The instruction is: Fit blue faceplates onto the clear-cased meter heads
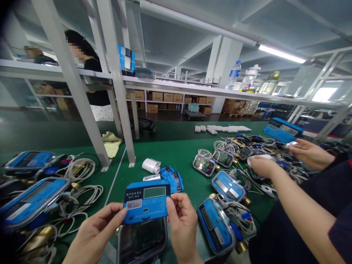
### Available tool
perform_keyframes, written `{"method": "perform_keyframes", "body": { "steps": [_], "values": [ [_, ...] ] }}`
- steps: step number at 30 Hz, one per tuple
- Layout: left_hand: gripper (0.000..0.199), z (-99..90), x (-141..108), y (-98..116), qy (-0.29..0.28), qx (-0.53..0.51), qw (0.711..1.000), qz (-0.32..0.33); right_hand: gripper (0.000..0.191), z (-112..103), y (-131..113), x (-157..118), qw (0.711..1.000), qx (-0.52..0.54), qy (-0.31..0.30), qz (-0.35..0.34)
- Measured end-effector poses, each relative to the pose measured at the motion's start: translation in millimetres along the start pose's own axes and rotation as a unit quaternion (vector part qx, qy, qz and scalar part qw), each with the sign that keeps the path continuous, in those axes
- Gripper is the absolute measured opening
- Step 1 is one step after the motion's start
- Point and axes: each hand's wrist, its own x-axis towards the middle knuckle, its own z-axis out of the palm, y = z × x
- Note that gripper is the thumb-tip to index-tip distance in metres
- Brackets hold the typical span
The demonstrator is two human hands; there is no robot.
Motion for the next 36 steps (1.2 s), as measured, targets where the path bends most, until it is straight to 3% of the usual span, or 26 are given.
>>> {"method": "perform_keyframes", "body": {
  "steps": [3,12,18,25,36],
  "values": [
    [0.042,3.0,0.7,2.3,0.006,-0.015,1.000,0.006,0.029,-0.1,1.0,0.2,1.000,-0.003,0.006,-0.004],
    [0.043,20.6,-7.3,12.2,0.108,-0.085,0.990,0.002,0.030,1.6,4.3,-1.4,1.000,0.006,0.011,0.003],
    [0.040,8.2,0.0,-4.6,0.075,-0.061,0.995,0.024,0.030,2.8,0.7,-0.9,1.000,0.014,0.022,0.006],
    [0.036,7.6,-0.1,-9.4,0.084,-0.076,0.992,0.050,0.029,3.9,0.0,-1.8,1.000,0.013,0.021,0.009],
    [0.050,4.7,2.0,-9.6,0.112,-0.015,0.994,0.009,0.020,1.6,-4.7,-3.3,0.997,-0.017,0.033,-0.069]
  ]
}}
